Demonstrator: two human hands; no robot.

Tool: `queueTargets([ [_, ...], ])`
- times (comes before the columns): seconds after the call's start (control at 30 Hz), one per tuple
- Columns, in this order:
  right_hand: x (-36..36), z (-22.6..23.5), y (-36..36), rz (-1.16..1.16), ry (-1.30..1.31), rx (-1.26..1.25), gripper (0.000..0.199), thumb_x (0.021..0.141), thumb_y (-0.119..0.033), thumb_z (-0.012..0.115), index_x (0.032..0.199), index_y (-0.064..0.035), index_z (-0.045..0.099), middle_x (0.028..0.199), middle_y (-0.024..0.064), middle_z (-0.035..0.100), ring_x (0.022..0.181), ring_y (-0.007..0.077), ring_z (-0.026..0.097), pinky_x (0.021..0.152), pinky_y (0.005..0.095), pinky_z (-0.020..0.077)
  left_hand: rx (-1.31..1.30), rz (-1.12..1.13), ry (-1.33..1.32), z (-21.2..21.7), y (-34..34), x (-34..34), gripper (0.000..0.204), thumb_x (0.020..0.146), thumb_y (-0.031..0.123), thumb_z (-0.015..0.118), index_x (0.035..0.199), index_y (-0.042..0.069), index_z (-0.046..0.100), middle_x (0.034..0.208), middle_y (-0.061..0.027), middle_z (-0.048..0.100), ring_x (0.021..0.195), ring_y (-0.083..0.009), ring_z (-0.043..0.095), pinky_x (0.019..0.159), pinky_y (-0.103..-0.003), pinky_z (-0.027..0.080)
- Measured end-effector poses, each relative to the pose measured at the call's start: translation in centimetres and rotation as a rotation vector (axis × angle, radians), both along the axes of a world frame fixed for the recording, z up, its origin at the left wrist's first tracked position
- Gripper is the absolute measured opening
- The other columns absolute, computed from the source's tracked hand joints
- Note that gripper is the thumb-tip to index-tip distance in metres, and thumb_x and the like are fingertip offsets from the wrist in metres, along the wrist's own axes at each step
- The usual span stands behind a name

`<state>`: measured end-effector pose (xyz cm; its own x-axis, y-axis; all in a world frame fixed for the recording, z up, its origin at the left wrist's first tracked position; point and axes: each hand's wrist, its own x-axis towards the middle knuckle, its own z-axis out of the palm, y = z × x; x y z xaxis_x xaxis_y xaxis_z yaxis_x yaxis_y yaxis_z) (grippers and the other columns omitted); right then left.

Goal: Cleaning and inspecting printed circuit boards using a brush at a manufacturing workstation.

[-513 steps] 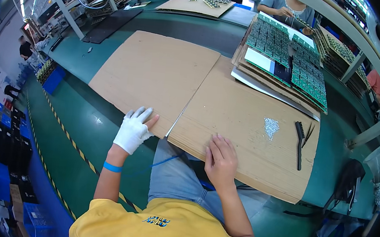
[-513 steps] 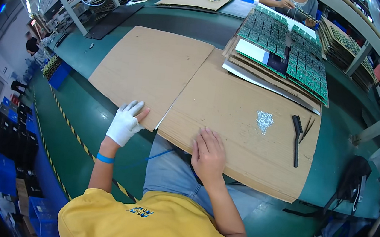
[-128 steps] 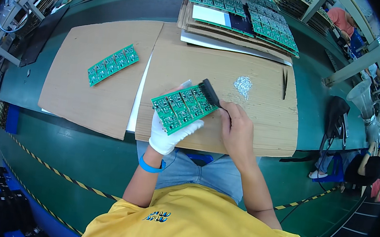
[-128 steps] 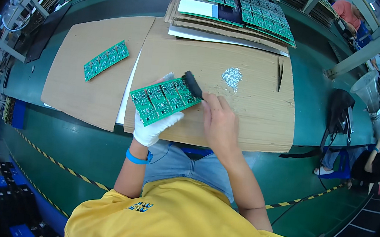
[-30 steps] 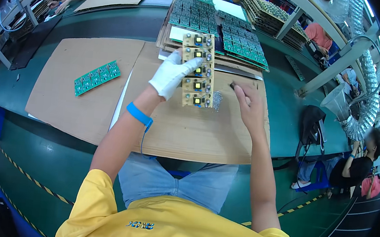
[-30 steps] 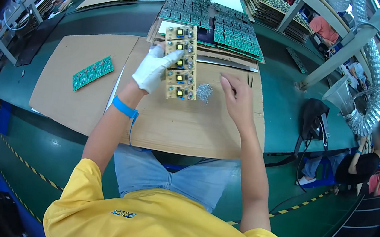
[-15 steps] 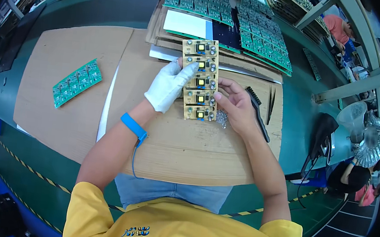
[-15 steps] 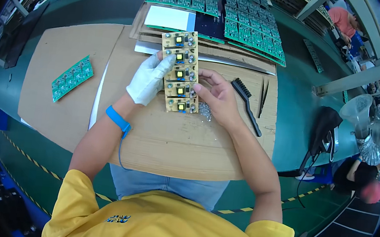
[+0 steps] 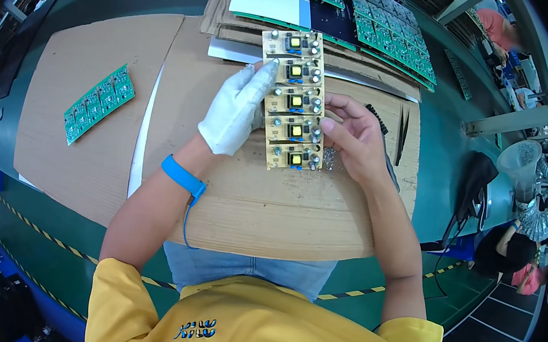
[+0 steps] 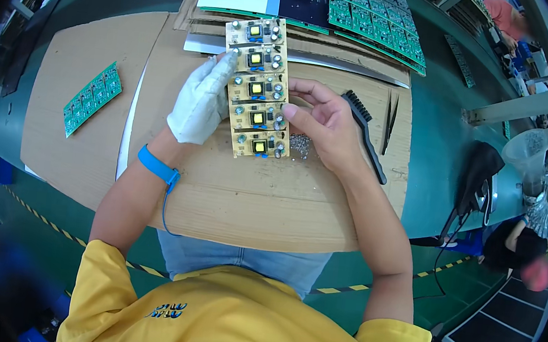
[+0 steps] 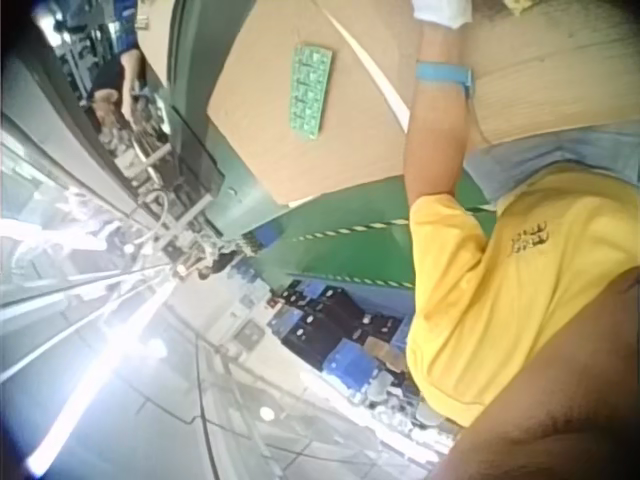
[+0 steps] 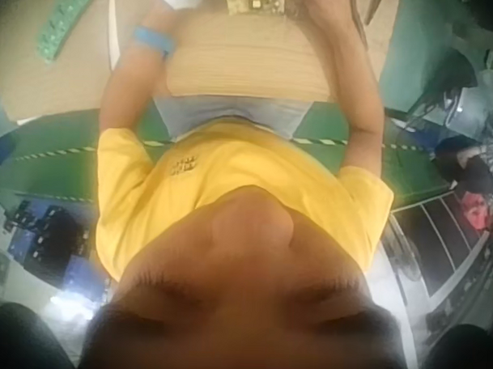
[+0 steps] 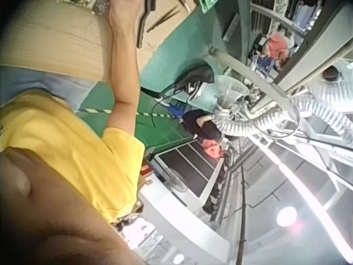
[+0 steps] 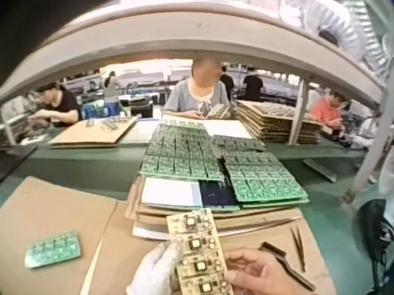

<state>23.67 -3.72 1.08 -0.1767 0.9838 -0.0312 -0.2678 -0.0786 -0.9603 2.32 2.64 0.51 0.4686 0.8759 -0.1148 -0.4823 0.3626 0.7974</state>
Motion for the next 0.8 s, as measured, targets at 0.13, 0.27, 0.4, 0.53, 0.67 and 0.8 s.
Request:
queueTargets([
  [0.13,0.01,-0.13,-0.12,0.005,-0.012,0.015,0.043,0.095,-0.004,0.067,0.135,0.0063,0.054,0.132,0.0161,0.062,0.107,0.0182,0.070,0.087,0.0333,0.0622,0.001,-0.010,-0.003,-0.09,-0.09,0.07,0.046,0.109,0.031,0.052,0.143,0.001,0.046,0.131,-0.0120,0.061,0.118,-0.0216,0.064,0.094,-0.040,0.059],
  [0.27,0.13,-0.20,-0.16,0.012,-0.009,0.022,0.043,0.095,-0.004,0.068,0.134,0.0066,0.055,0.132,0.0167,0.062,0.107,0.0192,0.069,0.087,0.0338,0.0623,-0.015,0.012,-0.048,0.07,-0.37,0.03,0.047,0.109,0.031,0.051,0.144,0.001,0.046,0.133,-0.0124,0.060,0.120,-0.0226,0.064,0.095,-0.040,0.059],
  [0.4,0.05,-0.28,-0.17,0.004,-0.016,0.027,0.043,0.095,-0.003,0.068,0.134,0.0066,0.055,0.132,0.0172,0.062,0.108,0.0194,0.069,0.088,0.0344,0.0624,-0.015,0.001,-0.002,0.26,-0.41,-0.08,0.048,0.109,0.032,0.049,0.144,0.000,0.045,0.135,-0.0127,0.059,0.121,-0.0230,0.063,0.096,-0.041,0.059],
  [0.53,0.15,-0.51,-0.11,0.012,0.001,0.043,0.043,0.094,-0.003,0.068,0.134,0.0064,0.055,0.131,0.0170,0.062,0.109,0.0191,0.068,0.087,0.0350,0.0627,-0.005,-0.020,-0.033,-0.07,-0.33,-0.17,0.049,0.109,0.033,0.049,0.145,0.000,0.045,0.136,-0.0131,0.059,0.121,-0.0230,0.063,0.096,-0.041,0.058],
  [0.67,0.30,-0.60,-0.07,0.022,0.004,0.051,0.042,0.093,-0.003,0.069,0.132,0.0061,0.055,0.130,0.0164,0.062,0.107,0.0188,0.069,0.085,0.0350,0.0632,-0.002,0.001,-0.013,-0.09,-0.23,-0.04,0.050,0.109,0.033,0.050,0.146,0.000,0.044,0.136,-0.0134,0.060,0.121,-0.0230,0.064,0.096,-0.041,0.059],
  [0.8,0.45,-0.61,0.05,0.010,-0.030,0.064,0.043,0.092,-0.002,0.069,0.132,0.0059,0.055,0.130,0.0159,0.063,0.105,0.0187,0.070,0.084,0.0351,0.0635,-0.005,-0.011,-0.026,0.05,-0.25,-0.02,0.050,0.109,0.033,0.050,0.146,-0.001,0.044,0.135,-0.0132,0.060,0.120,-0.0225,0.064,0.096,-0.040,0.059],
])
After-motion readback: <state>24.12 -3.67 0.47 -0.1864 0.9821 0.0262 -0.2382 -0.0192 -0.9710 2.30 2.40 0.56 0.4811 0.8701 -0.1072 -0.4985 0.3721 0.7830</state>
